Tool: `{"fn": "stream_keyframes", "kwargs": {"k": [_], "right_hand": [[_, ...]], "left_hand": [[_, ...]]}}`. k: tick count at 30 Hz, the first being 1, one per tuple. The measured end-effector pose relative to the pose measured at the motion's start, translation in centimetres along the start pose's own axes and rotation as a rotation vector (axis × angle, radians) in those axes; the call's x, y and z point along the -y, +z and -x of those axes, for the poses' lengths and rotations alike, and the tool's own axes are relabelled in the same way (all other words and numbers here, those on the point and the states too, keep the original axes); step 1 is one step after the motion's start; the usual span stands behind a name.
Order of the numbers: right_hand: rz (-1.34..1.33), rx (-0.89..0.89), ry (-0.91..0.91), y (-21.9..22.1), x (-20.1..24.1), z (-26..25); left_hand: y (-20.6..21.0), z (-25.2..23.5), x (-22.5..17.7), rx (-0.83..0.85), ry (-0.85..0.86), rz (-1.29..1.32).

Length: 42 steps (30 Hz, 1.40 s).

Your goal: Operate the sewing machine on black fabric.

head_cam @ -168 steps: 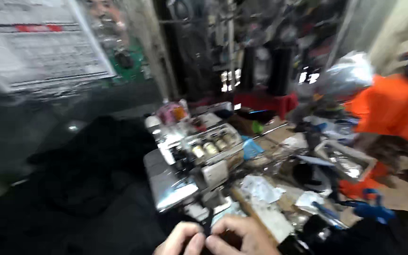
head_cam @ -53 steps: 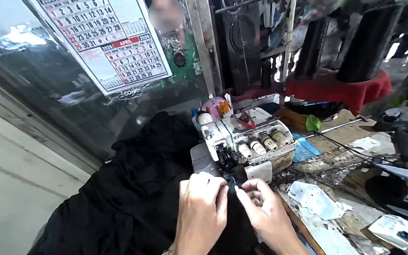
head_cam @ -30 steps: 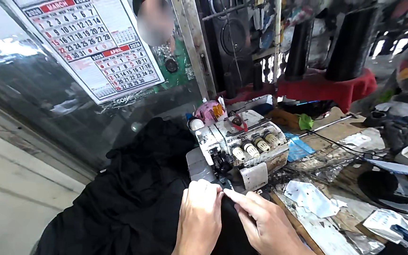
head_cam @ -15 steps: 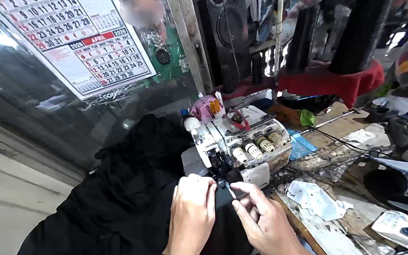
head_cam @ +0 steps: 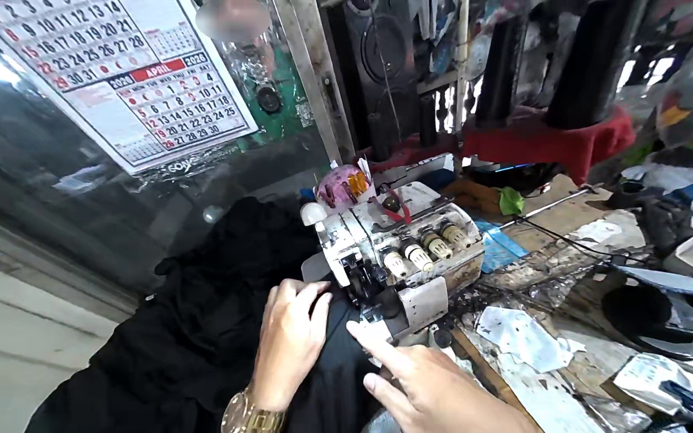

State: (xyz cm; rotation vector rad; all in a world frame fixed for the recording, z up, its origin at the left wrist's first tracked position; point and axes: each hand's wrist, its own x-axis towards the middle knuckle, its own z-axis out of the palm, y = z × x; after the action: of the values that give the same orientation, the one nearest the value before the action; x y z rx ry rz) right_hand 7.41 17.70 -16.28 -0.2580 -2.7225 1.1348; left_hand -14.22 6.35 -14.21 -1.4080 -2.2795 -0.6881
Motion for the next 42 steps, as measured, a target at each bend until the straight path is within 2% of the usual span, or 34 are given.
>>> {"fn": "stream_keyframes", "kwargs": {"k": [3, 5, 7, 8, 10, 12, 17, 22, 25, 31, 35, 38, 42], "right_hand": [[-0.090, 0.078, -0.095, -1.2, 0.4, 0.9], [-0.131, -0.054, -0.189, -1.3, 0.1, 1.0], [-0.017, -0.190, -0.194, -1.1, 0.4, -0.1], [0.072, -0.181, -0.152, -1.2, 0.8, -0.7], [0.209, -0.032, -0.073, -2.0, 1.7, -1.3], [0.199, 0.001, -0.101, -2.3, 1.4, -0.3], [0.072, -0.273, -0.256, -0.3, -1.7, 1.1], [0.157, -0.244, -0.200, 0.1, -2.3, 1.2], [0.115, -0.241, -0.143, 0.4, -2.6, 1.5], [0.003, -0.270, -0.157, 0.6, -3.0, 1.5], [-0.074, -0.283, -0.115, 1.2, -3.5, 1.6], [-0.121, -0.229, -0.045, 0.2, -2.2, 2.2], [-0.105, -0.277, -0.096, 1.2, -3.2, 1.8]], "left_hand": [[-1.5, 1.3, 0.7, 0.035, -0.028, -0.026], [-2.3, 1.7, 0.3, 0.037, -0.014, -0.013], [-1.9, 1.6, -0.1, 0.037, 0.010, -0.010], [-1.4, 1.6, -0.2, 0.047, 0.023, -0.018], [-1.1, 1.7, -0.3, 0.050, 0.061, -0.034], [-1.9, 2.5, -0.8, 0.078, 0.082, -0.024], [-2.6, 4.4, -2.4, 0.081, 0.111, 0.059], [-2.3, 3.8, -2.8, 0.093, 0.134, 0.091], [-2.3, 3.4, -2.5, 0.101, 0.136, 0.150], [-2.1, 2.3, -1.7, 0.133, 0.168, 0.247], [-1.2, 1.4, -1.7, 0.114, 0.182, 0.231], [-0.5, 1.0, -2.0, 0.066, 0.160, 0.238], [-0.8, 1.9, -2.3, 0.064, 0.141, 0.258]]}}
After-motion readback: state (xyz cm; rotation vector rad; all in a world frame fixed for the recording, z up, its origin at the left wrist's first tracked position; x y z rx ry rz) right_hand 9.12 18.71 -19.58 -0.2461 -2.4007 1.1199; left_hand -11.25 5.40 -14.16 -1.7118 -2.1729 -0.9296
